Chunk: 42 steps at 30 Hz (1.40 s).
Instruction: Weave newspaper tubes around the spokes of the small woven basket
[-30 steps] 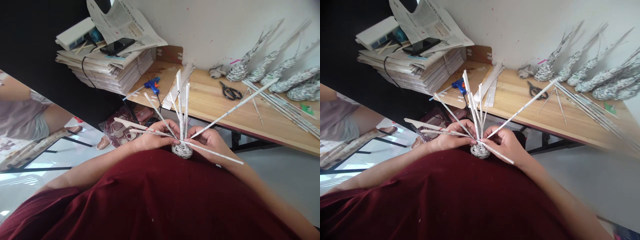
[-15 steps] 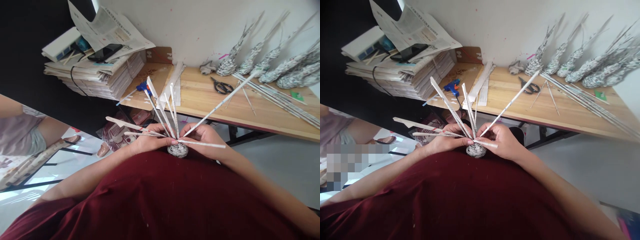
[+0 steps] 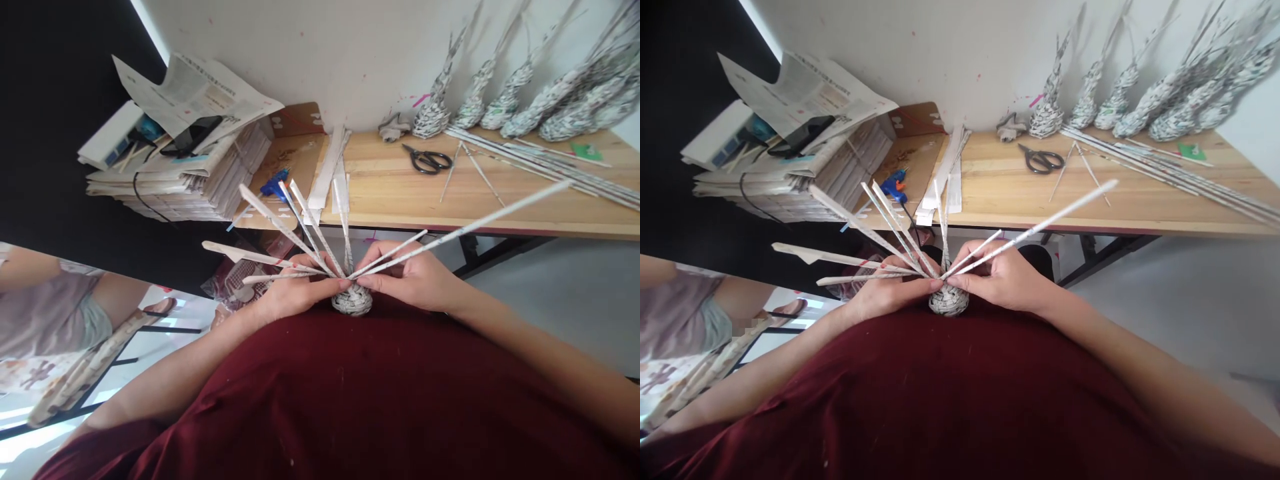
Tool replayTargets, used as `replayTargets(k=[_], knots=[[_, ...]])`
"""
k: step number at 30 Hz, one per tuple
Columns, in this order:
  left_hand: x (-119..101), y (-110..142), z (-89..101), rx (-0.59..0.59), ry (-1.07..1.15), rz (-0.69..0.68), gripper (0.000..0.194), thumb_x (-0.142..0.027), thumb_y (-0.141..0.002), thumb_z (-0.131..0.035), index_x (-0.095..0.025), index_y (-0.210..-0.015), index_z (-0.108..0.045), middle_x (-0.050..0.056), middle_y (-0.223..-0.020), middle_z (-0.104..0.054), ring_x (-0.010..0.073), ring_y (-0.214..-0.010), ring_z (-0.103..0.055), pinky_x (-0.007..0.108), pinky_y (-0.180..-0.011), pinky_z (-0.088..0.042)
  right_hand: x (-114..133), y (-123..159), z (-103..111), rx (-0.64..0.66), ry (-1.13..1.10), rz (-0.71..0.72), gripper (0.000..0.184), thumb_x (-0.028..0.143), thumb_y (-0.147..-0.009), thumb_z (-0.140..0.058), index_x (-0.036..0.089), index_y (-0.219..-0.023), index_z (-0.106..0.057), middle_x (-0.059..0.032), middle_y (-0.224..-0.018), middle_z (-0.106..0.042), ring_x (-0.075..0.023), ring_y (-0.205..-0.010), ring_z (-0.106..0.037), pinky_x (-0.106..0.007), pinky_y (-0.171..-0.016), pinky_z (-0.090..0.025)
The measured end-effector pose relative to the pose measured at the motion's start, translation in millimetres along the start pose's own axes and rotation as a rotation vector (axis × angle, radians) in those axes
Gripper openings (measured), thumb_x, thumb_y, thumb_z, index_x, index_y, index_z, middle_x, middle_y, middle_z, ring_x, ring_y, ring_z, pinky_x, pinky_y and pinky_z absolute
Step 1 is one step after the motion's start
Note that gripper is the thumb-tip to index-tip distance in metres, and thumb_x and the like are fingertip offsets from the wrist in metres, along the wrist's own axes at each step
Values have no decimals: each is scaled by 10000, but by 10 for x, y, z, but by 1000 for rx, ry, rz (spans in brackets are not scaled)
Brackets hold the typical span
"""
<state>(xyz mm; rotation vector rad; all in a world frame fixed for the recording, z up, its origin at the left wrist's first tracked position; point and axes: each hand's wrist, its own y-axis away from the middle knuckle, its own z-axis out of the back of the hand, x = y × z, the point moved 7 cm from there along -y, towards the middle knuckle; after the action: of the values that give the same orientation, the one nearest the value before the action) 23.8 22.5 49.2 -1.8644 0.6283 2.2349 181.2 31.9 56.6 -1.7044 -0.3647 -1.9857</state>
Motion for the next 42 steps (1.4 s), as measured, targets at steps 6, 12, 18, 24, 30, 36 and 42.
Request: replayTargets(k=[6, 12, 18, 24, 30, 36, 42], knots=[[17, 2, 17, -72, -18, -20, 250, -344, -768, -796, -136, -830, -672, 26, -724, -689, 140, -661, -615, 244, -617, -471, 13, 39, 55, -74, 66, 79, 181, 346, -788, -797, 188, -841, -726, -48, -821, -750, -188, -739, -701, -311, -692, -585], [-27, -10, 24, -85, -15, -45, 250, -315, -734, -815, -141, -760, -637, 12, -680, -669, 128, -618, -604, 238, -593, -473, 18, 87, 21, -70, 83, 134, 254, 240, -911, -632, 224, -1139, -744, -48, -980, -774, -184, -797, -720, -337, -753, -603], [-39, -21, 39, -87, -115, -66, 241, -316, -753, -803, -148, -756, -631, 13, -689, -681, 127, -629, -612, 233, -592, -480, 95, 91, 72, -150, 286, 188, 191, 237, -902, -664, 222, -1042, -793, -65, -1008, -776, -199, -842, -714, -333, -785, -566], [-12, -30, 39, -64, -109, -74, 255, -334, -767, -801, -140, -800, -639, 30, -730, -701, 131, -659, -629, 240, -613, -504, -65, 70, 142, -184, 263, 61, 172, 361, -870, -727, 209, -906, -798, -65, -872, -715, -182, -758, -650, -306, -679, -506], [-88, -71, 22, 0, -127, -140, 218, -305, -753, -813, -139, -803, -679, 30, -750, -718, 128, -671, -634, 239, -644, -523, -207, -38, 87, 25, 44, -95, 262, 428, -779, -802, 180, -834, -737, -48, -847, -721, -192, -793, -649, -318, -726, -515], [-104, -97, 24, 38, -154, -141, 233, -310, -722, -842, -140, -805, -706, 26, -747, -725, 141, -684, -663, 238, -654, -541, -198, -125, 37, 111, -113, -158, 251, 401, -755, -810, 180, -772, -694, 3, -724, -682, -141, -679, -607, -285, -673, -492], [-33, -113, 12, 91, -68, -86, 284, -305, -680, -880, -130, -854, -737, 45, -780, -744, 164, -730, -689, 256, -692, -555, -184, -123, 82, 128, -14, -146, 200, 373, -769, -802, 193, -780, -715, -7, -751, -701, -147, -679, -619, -275, -641, -485]])
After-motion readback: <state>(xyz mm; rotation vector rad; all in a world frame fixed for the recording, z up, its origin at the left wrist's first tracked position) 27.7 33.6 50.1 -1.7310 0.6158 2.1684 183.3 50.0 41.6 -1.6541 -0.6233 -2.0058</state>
